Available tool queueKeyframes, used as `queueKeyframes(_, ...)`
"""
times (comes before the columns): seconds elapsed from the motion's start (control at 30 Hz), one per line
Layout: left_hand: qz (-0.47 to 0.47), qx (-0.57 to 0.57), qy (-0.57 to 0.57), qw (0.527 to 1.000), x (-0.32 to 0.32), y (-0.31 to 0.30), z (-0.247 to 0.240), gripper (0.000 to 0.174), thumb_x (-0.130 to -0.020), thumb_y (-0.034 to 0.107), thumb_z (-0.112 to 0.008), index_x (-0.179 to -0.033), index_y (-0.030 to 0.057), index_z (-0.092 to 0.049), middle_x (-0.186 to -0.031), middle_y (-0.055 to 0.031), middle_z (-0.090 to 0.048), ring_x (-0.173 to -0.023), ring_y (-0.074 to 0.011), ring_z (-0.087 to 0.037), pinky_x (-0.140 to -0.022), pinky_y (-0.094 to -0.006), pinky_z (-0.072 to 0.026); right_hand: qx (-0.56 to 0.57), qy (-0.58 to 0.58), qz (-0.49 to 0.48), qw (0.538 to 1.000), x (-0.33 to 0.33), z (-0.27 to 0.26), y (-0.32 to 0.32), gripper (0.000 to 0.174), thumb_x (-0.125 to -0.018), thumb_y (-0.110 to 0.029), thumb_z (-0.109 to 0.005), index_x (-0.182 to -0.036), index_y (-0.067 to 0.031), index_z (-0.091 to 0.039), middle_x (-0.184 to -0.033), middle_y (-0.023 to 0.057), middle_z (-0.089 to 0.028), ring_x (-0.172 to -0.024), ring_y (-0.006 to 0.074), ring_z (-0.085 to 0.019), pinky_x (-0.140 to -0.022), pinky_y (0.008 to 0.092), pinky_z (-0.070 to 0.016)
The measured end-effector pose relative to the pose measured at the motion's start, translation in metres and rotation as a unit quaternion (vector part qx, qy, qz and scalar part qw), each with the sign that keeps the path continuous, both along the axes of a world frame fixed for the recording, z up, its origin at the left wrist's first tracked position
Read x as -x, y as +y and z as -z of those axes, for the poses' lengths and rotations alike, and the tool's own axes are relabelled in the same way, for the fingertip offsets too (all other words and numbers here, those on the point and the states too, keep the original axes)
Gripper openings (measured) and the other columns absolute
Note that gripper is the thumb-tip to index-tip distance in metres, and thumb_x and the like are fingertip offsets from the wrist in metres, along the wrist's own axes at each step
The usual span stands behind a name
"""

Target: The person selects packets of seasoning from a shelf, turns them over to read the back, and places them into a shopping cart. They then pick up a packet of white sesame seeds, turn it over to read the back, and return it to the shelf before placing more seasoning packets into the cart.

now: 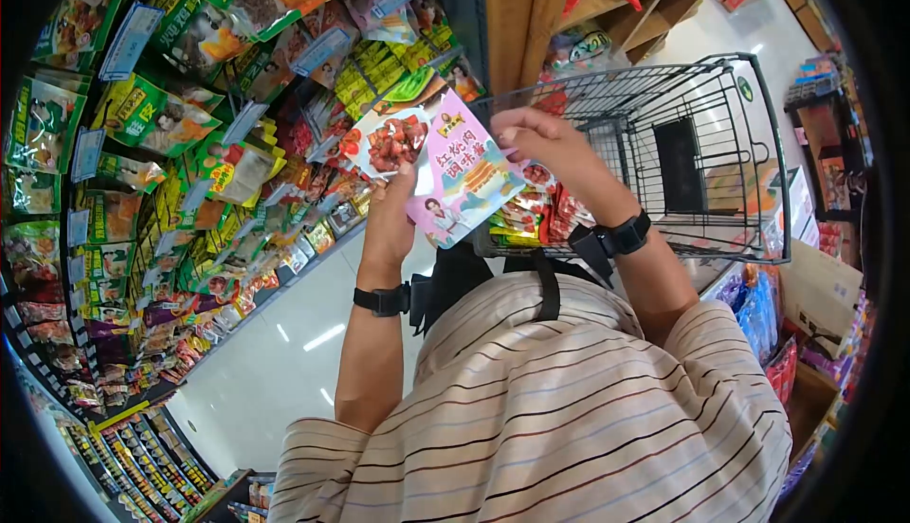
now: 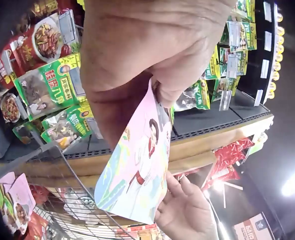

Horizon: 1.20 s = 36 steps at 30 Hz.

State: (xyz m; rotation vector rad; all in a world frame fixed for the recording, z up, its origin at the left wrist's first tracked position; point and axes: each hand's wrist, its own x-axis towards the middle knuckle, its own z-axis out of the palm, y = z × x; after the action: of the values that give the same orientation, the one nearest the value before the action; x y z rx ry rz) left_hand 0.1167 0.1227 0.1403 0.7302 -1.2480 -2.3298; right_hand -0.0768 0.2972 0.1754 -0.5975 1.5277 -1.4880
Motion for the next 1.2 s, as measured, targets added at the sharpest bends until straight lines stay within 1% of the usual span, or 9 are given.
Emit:
queueKeyframes(0.1,0.004,0.013,0.008,1.000,0.003,0.004,-0.008,0.039,-0.101,0.025,-0.057,-0.133,0.0043,-0.052,-0.128,-0.0050,-0.059,-0.116,-0.0162,-0.057,-0.099,-0.0343,-0.0463,-0.004,-0.016,-0.028,0.999,-0.010,0.011,-0.005,0.028,-0.098,-0.024,-0.060,-0.116,-0.0034,-0.064,-0.100,-0.0016,-0.065,-0.091,0.0046,-0.057,-0.081,0.0231,-0.0462)
queueKeyframes(0.2,0.007,0.013,0.000,1.000,0.002,0.003,-0.006,0.039,-0.101,0.026,-0.057,-0.132,0.0031,-0.053,-0.128,-0.0056,-0.060,-0.116,-0.0165,-0.058,-0.100,-0.0344,-0.0461,0.006,-0.032,-0.044,0.999,-0.014,0.016,-0.005,0.023,-0.098,-0.022,-0.059,-0.110,-0.0039,-0.065,-0.096,-0.0034,-0.064,-0.087,0.0017,-0.056,-0.077,0.0202,-0.0453)
queueKeyframes(0.3,0.007,0.004,0.001,1.000,0.000,-0.001,0.004,0.040,-0.101,0.027,-0.057,-0.132,0.0021,-0.053,-0.129,-0.0062,-0.060,-0.117,-0.0164,-0.057,-0.100,-0.0345,-0.0457,0.011,-0.029,-0.046,0.998,-0.014,0.023,-0.008,0.019,-0.099,-0.021,-0.058,-0.105,-0.0043,-0.064,-0.092,-0.0049,-0.063,-0.084,0.0015,-0.056,-0.074,0.0187,-0.0445)
queueKeyframes(0.5,0.028,-0.016,0.001,0.999,-0.004,0.003,-0.005,0.039,-0.102,0.026,-0.055,-0.132,0.0016,-0.055,-0.131,-0.0065,-0.060,-0.116,-0.0164,-0.057,-0.101,-0.0342,-0.0450,0.022,-0.056,-0.026,0.998,-0.018,0.028,-0.007,0.017,-0.098,-0.019,-0.060,-0.104,-0.0044,-0.064,-0.089,-0.0052,-0.063,-0.079,0.0003,-0.055,-0.069,0.0178,-0.0433)
queueKeyframes(0.6,0.024,-0.024,-0.004,0.999,-0.006,0.003,-0.007,0.037,-0.102,0.026,-0.055,-0.130,0.0018,-0.055,-0.129,-0.0066,-0.060,-0.115,-0.0161,-0.058,-0.099,-0.0339,-0.0463,0.024,-0.081,-0.013,0.996,-0.022,0.023,-0.010,0.016,-0.097,-0.021,-0.061,-0.099,-0.0049,-0.065,-0.087,-0.0052,-0.060,-0.077,0.0015,-0.051,-0.068,0.0204,-0.0418)
queueKeyframes(0.8,0.013,-0.054,0.009,0.998,-0.010,0.002,-0.004,0.031,-0.102,0.022,-0.053,-0.127,0.0032,-0.055,-0.121,-0.0051,-0.063,-0.109,-0.0157,-0.062,-0.094,-0.0334,-0.0502,0.049,-0.142,0.013,0.989,-0.023,0.026,-0.016,0.015,-0.097,-0.018,-0.061,-0.100,-0.0043,-0.064,-0.090,-0.0029,-0.064,-0.082,0.0040,-0.058,-0.073,0.0224,-0.0476)
queueKeyframes(0.9,0.025,-0.069,-0.003,0.997,-0.015,-0.004,0.008,0.030,-0.102,0.019,-0.053,-0.128,0.0048,-0.054,-0.119,-0.0042,-0.064,-0.108,-0.0159,-0.063,-0.093,-0.0335,-0.0507,0.041,-0.149,0.024,0.988,-0.022,0.031,-0.019,0.015,-0.097,-0.018,-0.062,-0.101,-0.0038,-0.064,-0.091,-0.0021,-0.065,-0.083,0.0054,-0.060,-0.074,0.0232,-0.0491)
queueKeyframes(1.1,0.040,-0.054,-0.024,0.997,-0.014,-0.004,0.018,0.028,-0.101,0.015,-0.054,-0.127,0.0067,-0.054,-0.118,-0.0046,-0.064,-0.107,-0.0172,-0.064,-0.090,-0.0359,-0.0529,0.032,-0.147,0.046,0.987,-0.023,0.024,-0.022,0.015,-0.096,-0.017,-0.061,-0.103,-0.0033,-0.064,-0.091,-0.0020,-0.064,-0.083,0.0052,-0.059,-0.074,0.0227,-0.0481)
queueKeyframes(1.2,0.006,-0.066,-0.019,0.998,-0.005,-0.005,0.012,0.028,-0.100,0.014,-0.055,-0.128,0.0066,-0.054,-0.117,-0.0045,-0.064,-0.106,-0.0169,-0.064,-0.090,-0.0359,-0.0526,0.042,-0.118,0.046,0.991,-0.024,0.012,-0.024,0.015,-0.097,-0.017,-0.061,-0.103,-0.0030,-0.064,-0.090,-0.0023,-0.063,-0.083,0.0043,-0.057,-0.074,0.0224,-0.0471)
